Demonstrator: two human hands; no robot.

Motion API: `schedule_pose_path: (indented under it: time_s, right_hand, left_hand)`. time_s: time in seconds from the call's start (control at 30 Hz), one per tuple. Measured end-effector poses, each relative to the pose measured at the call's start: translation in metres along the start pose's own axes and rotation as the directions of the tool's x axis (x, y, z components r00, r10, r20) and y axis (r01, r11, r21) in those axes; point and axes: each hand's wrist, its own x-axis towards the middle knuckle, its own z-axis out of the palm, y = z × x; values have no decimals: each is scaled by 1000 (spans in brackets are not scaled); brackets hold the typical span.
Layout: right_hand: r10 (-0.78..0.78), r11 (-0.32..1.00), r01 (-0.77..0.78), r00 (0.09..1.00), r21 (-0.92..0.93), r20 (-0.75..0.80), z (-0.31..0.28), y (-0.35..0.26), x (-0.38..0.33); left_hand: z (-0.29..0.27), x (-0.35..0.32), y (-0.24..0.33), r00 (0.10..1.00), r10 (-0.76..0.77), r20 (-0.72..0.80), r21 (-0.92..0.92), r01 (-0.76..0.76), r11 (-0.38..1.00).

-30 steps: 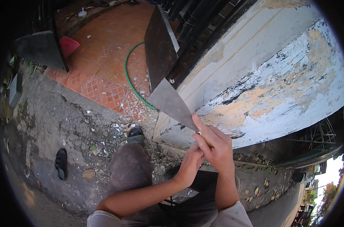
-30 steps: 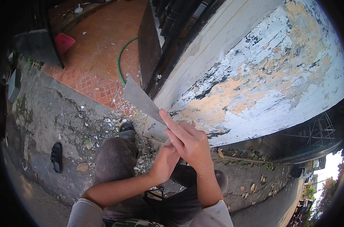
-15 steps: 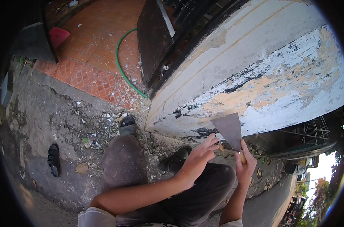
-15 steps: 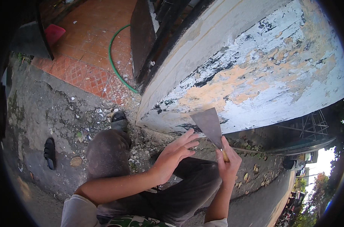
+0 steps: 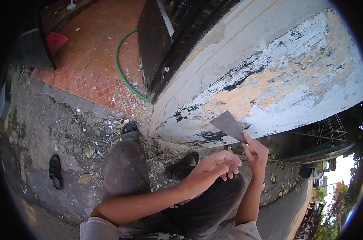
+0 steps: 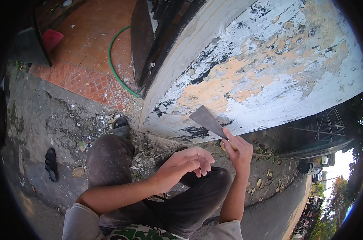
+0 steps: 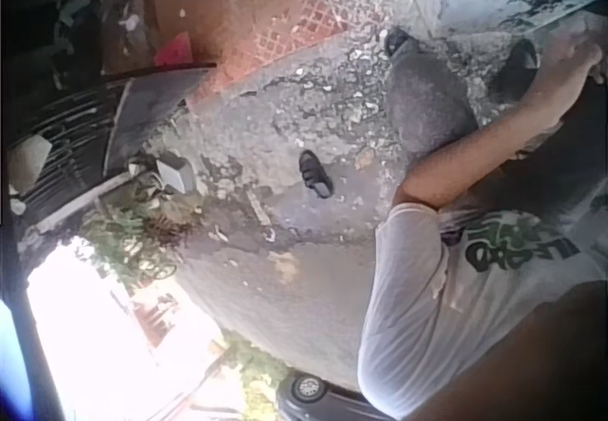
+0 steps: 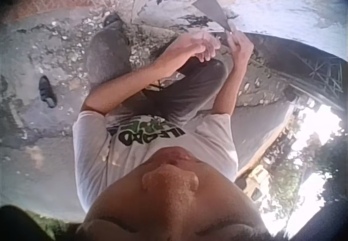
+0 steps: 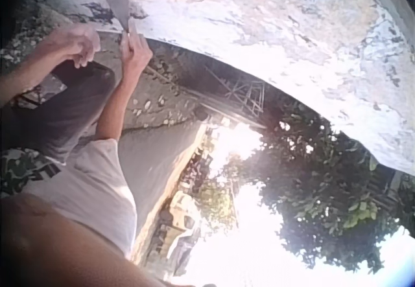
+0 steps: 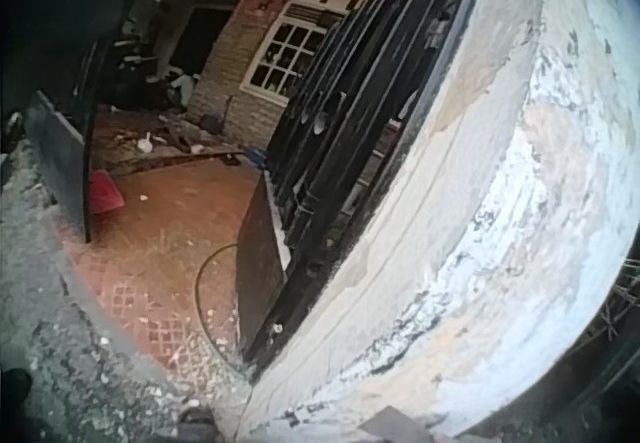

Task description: The person scrapes old paint or plaster from a wall using a hand scraper, causing paint chips to fall.

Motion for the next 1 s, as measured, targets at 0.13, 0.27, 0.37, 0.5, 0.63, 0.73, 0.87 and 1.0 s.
schedule_pose_path:
  time_s: [0.13, 0.27, 0.37, 0.5, 0.63, 0.73, 0.87, 1.0]
  right_hand:
    - [-67, 997, 71, 994, -41, 81, -2, -5, 3]
    - [20, 1000, -20, 996, -8, 91, -20, 1, -23]
    - [5, 1000, -5, 1000, 1, 9, -25, 0, -34]
    - [-63, 998, 62, 997, 16, 49, 11, -29, 12]
    - [-80, 996, 78, 995, 43, 62, 17, -33, 9]
    - [8, 999, -9, 1000, 38, 24, 0, -13, -18]
    - [20, 999, -20, 1000, -29, 10, -1, -16, -19]
    - [-178, 982, 175, 983, 75, 43, 45, -51, 32]
  left_hand:
    - [-5, -1, -2, 991, 92, 96, 87, -101, 991]
    - [-6, 0, -7, 982, 130, 134, 53, -138, 989]
    - [-3, 0, -5, 976, 147, 159, 51, -157, 986]
    - [0, -4, -2, 976, 139, 167, 24, -144, 989]
    - [-4, -7, -2, 976, 103, 192, 57, -116, 992]
    - [-2, -4, -1, 969, 121, 215, 93, -144, 985]
    - [-2, -8, 5, 971, 100, 218, 101, -125, 987]
    - [-4, -11, 11, 962, 156, 222, 66, -175, 982]
